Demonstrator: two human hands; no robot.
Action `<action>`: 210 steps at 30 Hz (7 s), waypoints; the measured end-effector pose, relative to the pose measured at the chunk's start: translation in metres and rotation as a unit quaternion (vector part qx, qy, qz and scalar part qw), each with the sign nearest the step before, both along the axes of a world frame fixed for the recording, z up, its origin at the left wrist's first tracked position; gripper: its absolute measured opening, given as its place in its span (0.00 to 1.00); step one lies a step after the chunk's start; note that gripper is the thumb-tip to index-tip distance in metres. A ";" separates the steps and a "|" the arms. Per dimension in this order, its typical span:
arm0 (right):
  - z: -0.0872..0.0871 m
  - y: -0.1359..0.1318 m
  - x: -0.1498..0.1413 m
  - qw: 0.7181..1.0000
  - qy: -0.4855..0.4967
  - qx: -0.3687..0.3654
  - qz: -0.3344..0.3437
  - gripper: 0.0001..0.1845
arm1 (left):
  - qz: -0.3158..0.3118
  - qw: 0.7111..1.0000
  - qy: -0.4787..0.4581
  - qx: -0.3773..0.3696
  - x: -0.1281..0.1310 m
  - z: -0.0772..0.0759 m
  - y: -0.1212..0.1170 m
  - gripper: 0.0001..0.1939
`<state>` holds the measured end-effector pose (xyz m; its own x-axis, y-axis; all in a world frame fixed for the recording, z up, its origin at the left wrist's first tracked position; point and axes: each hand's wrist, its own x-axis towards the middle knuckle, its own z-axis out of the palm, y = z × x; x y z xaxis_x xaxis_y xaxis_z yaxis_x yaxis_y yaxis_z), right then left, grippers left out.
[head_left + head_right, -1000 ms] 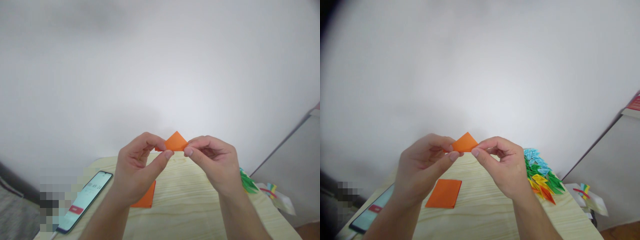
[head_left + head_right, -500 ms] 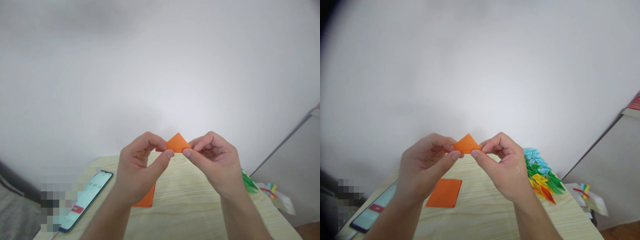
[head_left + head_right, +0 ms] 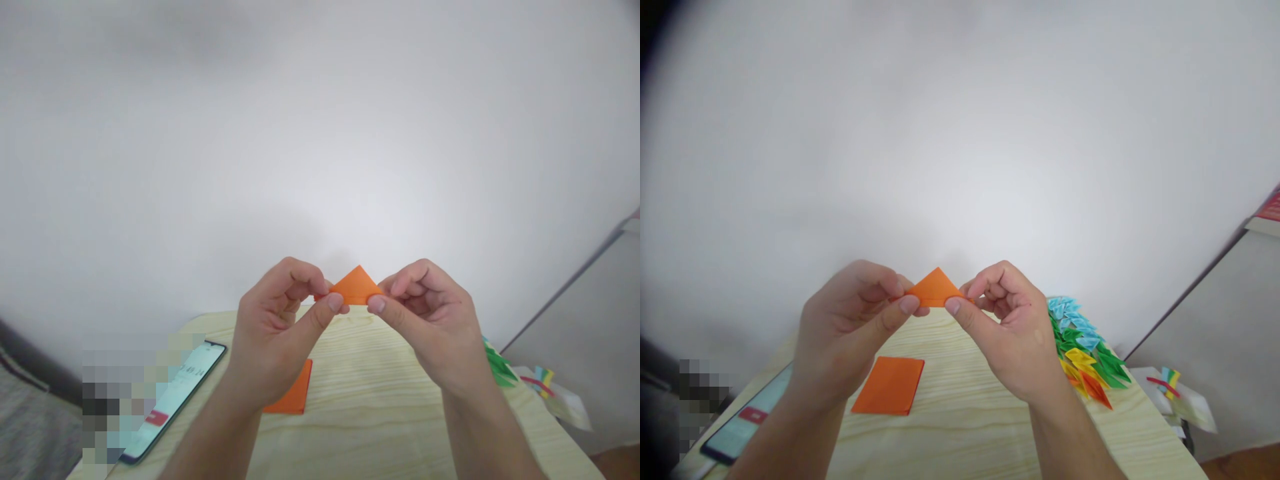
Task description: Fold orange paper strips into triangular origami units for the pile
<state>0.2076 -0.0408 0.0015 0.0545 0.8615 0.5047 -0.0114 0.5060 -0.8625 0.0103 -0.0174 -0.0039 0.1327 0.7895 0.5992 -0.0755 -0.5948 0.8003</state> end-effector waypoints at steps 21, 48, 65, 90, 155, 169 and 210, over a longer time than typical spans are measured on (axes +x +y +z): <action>-0.001 0.004 -0.001 0.998 -0.011 -0.048 0.044 0.20 | -0.039 0.998 0.056 0.003 0.006 -0.003 0.005 0.07; 0.000 0.003 -0.003 0.995 0.014 -0.051 0.089 0.20 | -0.058 0.995 0.083 -0.010 -0.001 -0.002 0.005 0.03; -0.001 0.005 0.000 0.997 -0.022 -0.041 0.061 0.02 | -0.033 0.994 0.098 0.019 -0.004 -0.002 0.005 0.05; 0.002 -0.003 -0.002 0.993 -0.109 0.028 0.018 0.06 | -0.097 0.991 0.067 -0.065 -0.004 -0.001 0.009 0.05; 0.004 0.007 0.021 0.983 -0.166 -0.071 0.030 0.14 | -0.084 0.977 0.188 -0.058 -0.014 0.000 0.017 0.17; 0.003 0.009 0.018 0.993 -0.083 -0.069 0.050 0.11 | -0.068 0.983 0.163 -0.048 -0.010 0.003 0.015 0.17; -0.002 0.008 0.012 0.982 -0.047 -0.065 0.169 0.05 | -0.148 0.979 -0.038 -0.133 0.003 -0.002 0.022 0.06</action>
